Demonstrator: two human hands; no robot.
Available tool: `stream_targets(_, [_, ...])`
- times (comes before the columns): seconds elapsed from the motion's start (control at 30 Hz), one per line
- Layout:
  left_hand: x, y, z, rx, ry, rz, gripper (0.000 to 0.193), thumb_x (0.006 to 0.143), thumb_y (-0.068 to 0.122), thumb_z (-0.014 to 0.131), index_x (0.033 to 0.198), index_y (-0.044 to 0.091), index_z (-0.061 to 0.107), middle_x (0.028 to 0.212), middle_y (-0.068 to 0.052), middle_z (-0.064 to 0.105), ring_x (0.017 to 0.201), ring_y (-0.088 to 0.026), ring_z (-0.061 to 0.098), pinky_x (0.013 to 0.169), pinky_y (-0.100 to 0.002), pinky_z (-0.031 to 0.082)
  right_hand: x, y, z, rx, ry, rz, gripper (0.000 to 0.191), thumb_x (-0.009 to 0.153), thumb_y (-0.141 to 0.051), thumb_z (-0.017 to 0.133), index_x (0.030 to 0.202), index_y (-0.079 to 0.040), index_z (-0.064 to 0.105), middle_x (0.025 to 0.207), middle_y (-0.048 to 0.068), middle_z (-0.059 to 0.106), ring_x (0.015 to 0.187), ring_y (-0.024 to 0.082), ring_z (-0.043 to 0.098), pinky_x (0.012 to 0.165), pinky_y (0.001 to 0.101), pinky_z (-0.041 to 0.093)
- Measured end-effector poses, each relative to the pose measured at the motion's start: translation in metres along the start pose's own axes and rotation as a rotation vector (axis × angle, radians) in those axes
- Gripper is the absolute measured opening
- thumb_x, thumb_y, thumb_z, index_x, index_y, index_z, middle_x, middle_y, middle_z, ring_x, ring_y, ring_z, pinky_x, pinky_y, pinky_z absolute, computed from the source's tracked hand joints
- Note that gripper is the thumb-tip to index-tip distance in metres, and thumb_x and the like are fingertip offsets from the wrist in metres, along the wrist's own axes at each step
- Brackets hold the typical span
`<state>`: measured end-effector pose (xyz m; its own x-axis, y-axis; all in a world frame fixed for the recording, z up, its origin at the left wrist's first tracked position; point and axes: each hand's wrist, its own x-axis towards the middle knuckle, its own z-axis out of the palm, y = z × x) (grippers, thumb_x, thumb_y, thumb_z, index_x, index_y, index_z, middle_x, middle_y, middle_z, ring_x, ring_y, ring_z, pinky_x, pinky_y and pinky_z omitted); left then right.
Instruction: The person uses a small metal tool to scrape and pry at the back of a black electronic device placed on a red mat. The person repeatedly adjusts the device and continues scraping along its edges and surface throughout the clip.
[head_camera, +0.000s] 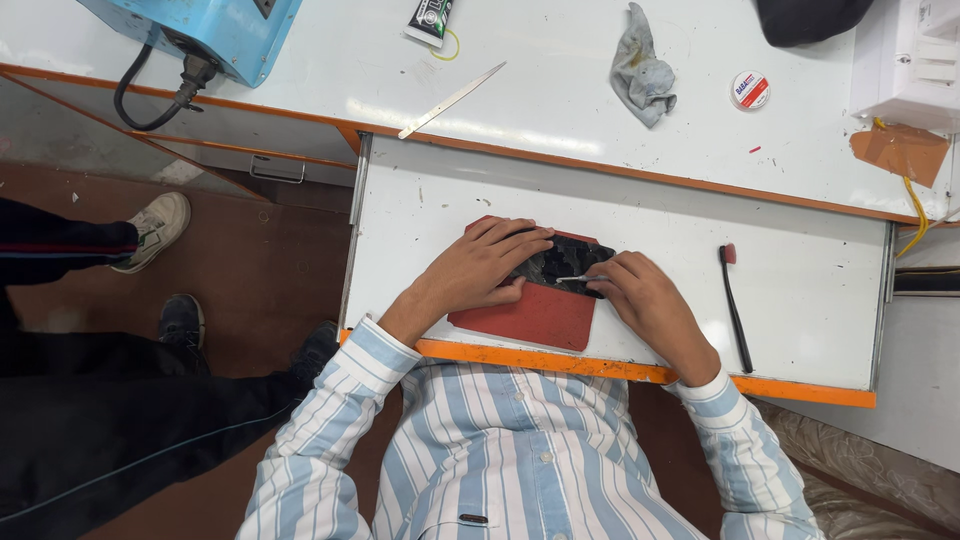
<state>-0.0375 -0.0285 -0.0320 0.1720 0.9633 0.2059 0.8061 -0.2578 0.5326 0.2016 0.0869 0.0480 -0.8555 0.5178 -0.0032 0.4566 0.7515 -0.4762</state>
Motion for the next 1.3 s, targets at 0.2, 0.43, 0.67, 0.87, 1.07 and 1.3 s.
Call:
stream_targets(0.2, [-0.001, 0.001, -0.001, 0.001, 0.009, 0.000, 0.056, 0.086, 0.024, 0.066, 0.140, 0.015, 0.057, 0.152, 0.001, 0.053, 0.143, -0.019, 0.042, 0.122, -0.044, 0.031, 0.001, 0.001, 0.002, -0.109, 0.009, -0.024, 0.015, 0.093, -0.011, 0.068, 0.106, -0.007, 0.073, 0.098, 0.003, 0.071, 0.088, 0.021, 0.062, 0.081, 0.0385, 0.052])
stream_targets(0.43, [-0.001, 0.002, -0.001, 0.000, 0.007, -0.003, 0.056, 0.086, 0.024, 0.067, 0.140, 0.015, 0.057, 0.152, 0.001, 0.053, 0.143, -0.019, 0.042, 0.123, -0.043, 0.031, 0.001, 0.003, 0.000, 0.002, -0.067, 0.022, 0.021, 0.088, -0.017, 0.071, 0.107, -0.009, 0.073, 0.106, 0.007, 0.065, 0.091, 0.023, 0.064, 0.080, 0.0369, 0.055])
stream_targets(0.67, [-0.001, 0.002, -0.002, 0.016, 0.007, -0.002, 0.056, 0.085, 0.024, 0.066, 0.140, 0.015, 0.057, 0.152, 0.001, 0.053, 0.143, -0.019, 0.042, 0.122, -0.043, 0.031, 0.000, 0.005, 0.007, -0.134, -0.005, -0.093, 0.021, 0.088, -0.016, 0.071, 0.108, -0.010, 0.075, 0.094, 0.004, 0.068, 0.086, 0.024, 0.061, 0.082, 0.0372, 0.051])
stream_targets(0.87, [-0.001, 0.001, -0.001, 0.019, 0.012, -0.001, 0.056, 0.085, 0.024, 0.065, 0.139, 0.015, 0.058, 0.152, 0.001, 0.053, 0.143, -0.019, 0.043, 0.122, -0.043, 0.031, 0.000, 0.001, 0.004, -0.081, -0.072, 0.008, 0.025, 0.088, -0.023, 0.074, 0.106, -0.006, 0.072, 0.093, 0.006, 0.068, 0.087, 0.022, 0.065, 0.080, 0.0367, 0.054])
stream_targets(1.07, [-0.001, 0.002, -0.002, 0.016, 0.012, 0.006, 0.056, 0.085, 0.024, 0.067, 0.139, 0.014, 0.058, 0.152, 0.002, 0.053, 0.142, -0.019, 0.043, 0.122, -0.043, 0.032, -0.003, 0.000, 0.007, -0.042, 0.007, -0.028, 0.020, 0.088, -0.020, 0.072, 0.105, -0.009, 0.073, 0.103, 0.007, 0.067, 0.089, 0.022, 0.066, 0.078, 0.0357, 0.056])
stream_targets(1.3, [-0.002, 0.002, -0.003, 0.013, 0.017, 0.013, 0.055, 0.085, 0.023, 0.066, 0.139, 0.014, 0.058, 0.153, 0.001, 0.053, 0.142, -0.019, 0.044, 0.122, -0.042, 0.031, -0.006, -0.001, 0.013, -0.225, 0.013, -0.045, 0.022, 0.094, -0.018, 0.070, 0.112, -0.007, 0.074, 0.084, 0.005, 0.064, 0.075, 0.023, 0.061, 0.074, 0.0376, 0.051])
